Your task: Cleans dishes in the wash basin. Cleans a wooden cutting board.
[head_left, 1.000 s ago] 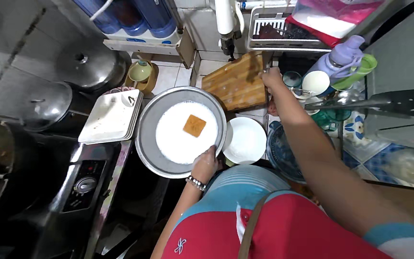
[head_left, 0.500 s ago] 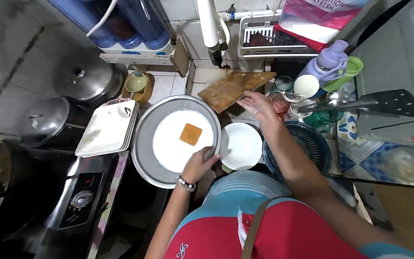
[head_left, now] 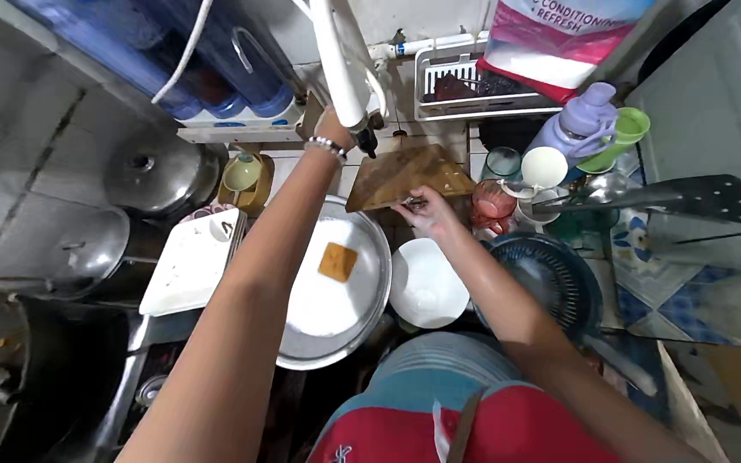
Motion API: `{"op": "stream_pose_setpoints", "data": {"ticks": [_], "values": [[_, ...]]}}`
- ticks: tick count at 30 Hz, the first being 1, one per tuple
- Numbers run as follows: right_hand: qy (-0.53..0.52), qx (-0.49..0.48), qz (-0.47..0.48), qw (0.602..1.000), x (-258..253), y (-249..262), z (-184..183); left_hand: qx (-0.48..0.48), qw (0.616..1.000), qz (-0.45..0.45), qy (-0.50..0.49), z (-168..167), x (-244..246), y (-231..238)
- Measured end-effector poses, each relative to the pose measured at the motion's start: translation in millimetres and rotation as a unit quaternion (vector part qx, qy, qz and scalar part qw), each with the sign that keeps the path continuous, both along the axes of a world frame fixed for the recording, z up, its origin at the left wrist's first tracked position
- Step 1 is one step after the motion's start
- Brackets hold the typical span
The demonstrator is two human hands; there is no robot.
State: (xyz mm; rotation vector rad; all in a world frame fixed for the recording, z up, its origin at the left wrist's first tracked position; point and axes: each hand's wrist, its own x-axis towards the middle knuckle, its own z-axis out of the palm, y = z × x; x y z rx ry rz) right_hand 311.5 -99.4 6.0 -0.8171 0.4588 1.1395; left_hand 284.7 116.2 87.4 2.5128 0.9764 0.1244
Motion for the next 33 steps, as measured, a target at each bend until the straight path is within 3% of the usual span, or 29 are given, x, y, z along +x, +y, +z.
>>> {"op": "stream_pose_setpoints", "data": {"ticks": [3, 6, 10, 12, 14, 16, 18, 19, 21, 23, 25, 28, 31, 33], "values": [[-0.001, -0.008, 0.045, 0.999, 6.9, 12.5, -5.2, -0.013, 0.993, 0.004, 0.117, 10.5, 45.0, -7.0], [-0.008, -0.01, 0.04, 0.999, 7.8, 10.7, -8.1, -0.05, 0.985, -0.012, 0.167, 11.9, 67.7, -7.8], [0.009, -0.002, 0.002, 1.0, -2.4, -18.6, 13.2, -0.229, 0.971, 0.04, 0.05, -1.4, 52.1, 3.1], [0.014, 0.002, -0.012, 1.0, -8.4, -34.3, 30.9, -0.357, 0.931, 0.074, -0.028, -14.0, 47.6, 10.1], [-0.006, 0.004, 0.005, 1.0, -13.6, -46.4, 40.5, -0.407, 0.906, 0.084, -0.076, -30.5, 49.9, 18.5], [-0.043, -0.009, 0.032, 0.999, -17.4, -54.1, 47.5, -0.4, 0.909, 0.096, -0.067, -29.7, 51.1, 18.0], [-0.104, -0.016, 0.07, 0.992, -19.9, -59.8, 56.0, -0.322, 0.944, 0.055, -0.036, -24.1, 37.9, 13.4], [-0.132, -0.02, 0.083, 0.988, -21.2, -61.8, 61.3, -0.261, 0.963, -0.018, -0.061, -33.6, 19.4, 17.5], [-0.165, -0.026, 0.085, 0.982, -24.1, -63.8, 70.1, -0.147, 0.964, -0.185, -0.124, -48.9, -31.0, 17.0], [-0.173, -0.024, 0.078, 0.982, -26.0, -64.8, 73.9, -0.141, 0.971, -0.195, -0.004, 5.6, -73.2, -44.3], [-0.174, -0.039, 0.062, 0.982, -25.7, -65.1, 73.7, -0.156, 0.961, -0.226, 0.021, 22.0, -111.8, -97.6], [-0.188, -0.071, 0.051, 0.978, -23.4, -67.8, 71.8, -0.157, 0.932, -0.325, 0.026, 6.9, -133.0, -118.6], [-0.198, -0.073, 0.047, 0.976, -28.8, -77.0, 77.2, -0.223, 0.921, -0.309, 0.078, -12.3, -108.8, -92.8], [-0.218, -0.068, 0.043, 0.973, -33.4, -86.4, 84.4, -0.276, 0.923, -0.26, 0.067, -45.6, -82.4, -62.6]]}}
